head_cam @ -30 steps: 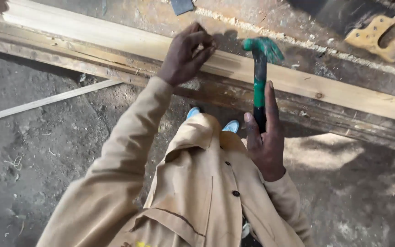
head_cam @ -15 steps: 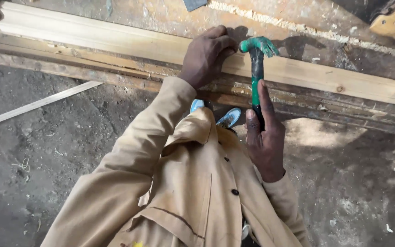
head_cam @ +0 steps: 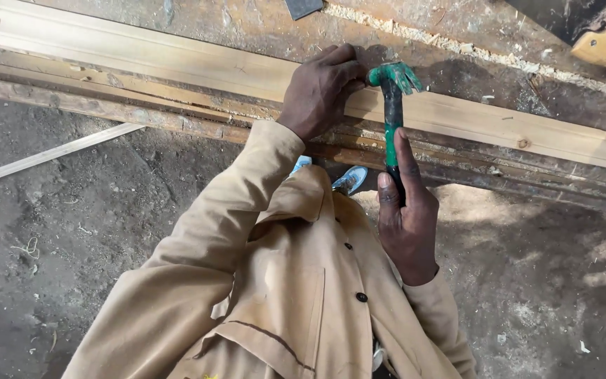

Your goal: The person is hammering several nails into a wooden plank on a workbench.

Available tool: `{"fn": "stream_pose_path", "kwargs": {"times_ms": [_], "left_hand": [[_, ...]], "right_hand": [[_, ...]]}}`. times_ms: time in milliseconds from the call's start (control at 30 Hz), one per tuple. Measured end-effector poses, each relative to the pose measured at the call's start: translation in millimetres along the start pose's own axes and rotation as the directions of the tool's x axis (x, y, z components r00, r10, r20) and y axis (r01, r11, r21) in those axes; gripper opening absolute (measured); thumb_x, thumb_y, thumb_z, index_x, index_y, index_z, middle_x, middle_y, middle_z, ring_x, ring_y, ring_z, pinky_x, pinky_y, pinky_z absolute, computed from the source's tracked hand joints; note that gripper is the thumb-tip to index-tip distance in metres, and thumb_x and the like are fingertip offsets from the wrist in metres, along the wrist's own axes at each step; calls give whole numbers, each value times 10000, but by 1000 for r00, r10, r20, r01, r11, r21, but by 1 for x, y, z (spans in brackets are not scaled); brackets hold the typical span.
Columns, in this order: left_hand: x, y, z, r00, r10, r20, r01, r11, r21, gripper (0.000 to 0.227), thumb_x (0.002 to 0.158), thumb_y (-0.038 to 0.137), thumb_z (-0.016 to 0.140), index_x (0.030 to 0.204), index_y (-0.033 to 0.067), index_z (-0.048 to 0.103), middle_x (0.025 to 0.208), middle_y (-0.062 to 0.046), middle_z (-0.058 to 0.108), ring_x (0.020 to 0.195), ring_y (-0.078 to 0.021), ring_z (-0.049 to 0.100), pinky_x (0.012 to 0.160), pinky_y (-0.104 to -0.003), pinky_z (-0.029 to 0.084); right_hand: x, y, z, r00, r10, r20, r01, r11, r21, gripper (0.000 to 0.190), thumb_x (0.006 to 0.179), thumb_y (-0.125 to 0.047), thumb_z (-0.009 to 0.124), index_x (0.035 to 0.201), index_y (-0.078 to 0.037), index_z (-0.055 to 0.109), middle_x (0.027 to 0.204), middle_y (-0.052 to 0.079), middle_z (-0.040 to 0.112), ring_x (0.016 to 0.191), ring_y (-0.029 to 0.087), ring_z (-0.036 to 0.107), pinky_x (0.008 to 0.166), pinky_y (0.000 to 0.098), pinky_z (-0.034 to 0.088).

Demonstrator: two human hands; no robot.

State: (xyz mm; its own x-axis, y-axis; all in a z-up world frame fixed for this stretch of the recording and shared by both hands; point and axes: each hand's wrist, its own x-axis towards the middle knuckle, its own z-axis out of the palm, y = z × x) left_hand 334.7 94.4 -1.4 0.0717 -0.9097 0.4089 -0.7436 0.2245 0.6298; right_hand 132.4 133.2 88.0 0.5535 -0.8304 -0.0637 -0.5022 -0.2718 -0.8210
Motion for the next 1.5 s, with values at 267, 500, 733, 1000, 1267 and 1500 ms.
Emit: {"fn": "stream_pose_path", "kwargs": {"times_ms": [267,500,733,1000,1267,1500], "left_hand": [[1,3,-2,999,26,20,-26,999,-20,126,864,115,550,779,32,590,786,-73,501,711,-281,485,510,-391,360],[-3,1,-1,1000,3,-3,-3,1000,-5,39,822,104,604,825,66,610,795,-62,522,685,-278,533,507,-384,407],[0,-2,4,1000,16,7,-16,998,64,80,834,73,565,848,63,643,816,-45,545,711,-246,521,494,-361,414],[-3,-1,1,1000,17,11,-17,999,31,178,671,107,724,808,54,623,791,-55,524,675,-257,518,464,-375,410],[-3,1,1,998,59,-1,-59,998,2,110,842,99,568,834,13,636,780,-64,496,687,-262,523,478,-377,392],[-13,-4,-1,997,13,75,-18,998,57,127,744,78,606,867,51,593,879,-75,517,686,-312,552,437,-430,395]], "right_hand": [[3,-1,2,1000,-19,16,19,1000,1,425,974,-184,379,1388,-116,311,1401,79,432,650,116,443,625,277,398],[0,-6,1,996,93,-13,-93,995,-28,439,976,-250,374,1403,-156,333,630,13,412,509,110,282,499,273,289],[6,-13,-2,998,49,25,-49,999,-19,448,962,-299,323,1386,-159,295,1398,113,429,465,81,272,470,253,324],[-1,-12,6,999,32,-39,-34,997,-66,435,994,-276,313,1410,-152,288,859,52,550,499,121,332,500,282,321],[-3,-4,20,995,-66,-72,58,993,-106,419,1013,-163,324,1421,-147,228,1430,142,392,753,168,585,667,285,435],[-8,-9,24,998,-43,-55,39,996,-77,445,998,-286,290,1408,-115,269,1243,89,470,920,191,407,755,307,361]]}}
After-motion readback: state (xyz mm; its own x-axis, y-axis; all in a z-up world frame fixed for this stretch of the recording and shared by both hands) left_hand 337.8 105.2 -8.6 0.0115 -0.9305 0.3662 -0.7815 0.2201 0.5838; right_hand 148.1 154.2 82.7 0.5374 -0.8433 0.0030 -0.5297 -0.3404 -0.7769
